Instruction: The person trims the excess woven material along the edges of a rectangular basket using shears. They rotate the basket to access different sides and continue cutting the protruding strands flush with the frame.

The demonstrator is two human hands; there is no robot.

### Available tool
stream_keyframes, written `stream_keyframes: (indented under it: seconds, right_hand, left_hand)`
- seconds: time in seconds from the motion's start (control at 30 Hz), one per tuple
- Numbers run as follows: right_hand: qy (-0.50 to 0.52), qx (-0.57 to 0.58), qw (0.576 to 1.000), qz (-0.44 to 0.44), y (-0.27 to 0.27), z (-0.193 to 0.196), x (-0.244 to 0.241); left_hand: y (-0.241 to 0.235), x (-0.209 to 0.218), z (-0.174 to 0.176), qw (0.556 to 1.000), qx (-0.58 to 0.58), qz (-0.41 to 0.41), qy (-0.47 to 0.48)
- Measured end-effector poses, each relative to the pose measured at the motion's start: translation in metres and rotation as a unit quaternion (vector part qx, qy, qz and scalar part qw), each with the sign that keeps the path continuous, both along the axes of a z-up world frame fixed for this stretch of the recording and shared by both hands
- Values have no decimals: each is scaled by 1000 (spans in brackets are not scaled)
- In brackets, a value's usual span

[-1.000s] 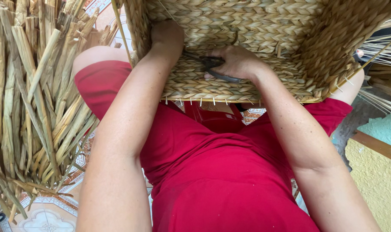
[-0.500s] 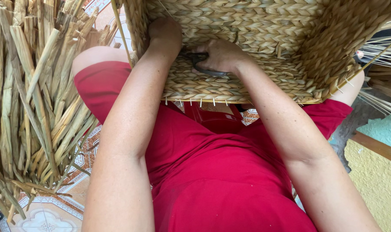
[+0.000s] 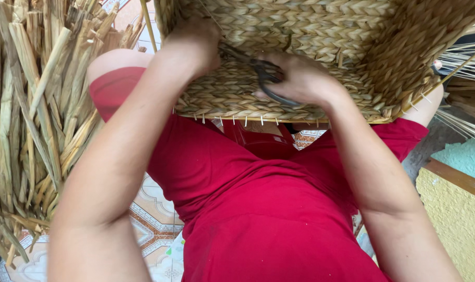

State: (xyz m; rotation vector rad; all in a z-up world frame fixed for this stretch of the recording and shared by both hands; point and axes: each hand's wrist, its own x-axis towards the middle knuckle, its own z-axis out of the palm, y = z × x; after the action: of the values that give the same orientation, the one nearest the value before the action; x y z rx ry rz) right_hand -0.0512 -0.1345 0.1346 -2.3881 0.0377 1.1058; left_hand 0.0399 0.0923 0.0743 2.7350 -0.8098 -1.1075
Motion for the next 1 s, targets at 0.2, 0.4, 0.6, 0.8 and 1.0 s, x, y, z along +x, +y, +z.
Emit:
stream_keyframes:
  seconds: [0.2,0.4,0.6,0.8,1.0]
  right_hand:
    - [-11,152,988,22,-14,61,-55]
    - [-34,157,985,65,-3,71,-66]
    - [-44,119,987,98,12,74,-58]
    - [-55,63,993,79,34,72,-64]
    - [-75,104,991,44,1,96,-93]
  left_hand:
    - [17,-35,71,993,29,-116,23]
    - [22,-42,52,980,39,-194,-2]
    - [21,-42,60,989,9,-144,43]
    - [26,-42,67,992,-62,-107,21]
    - [32,-49,44,985,-138,-57,-90]
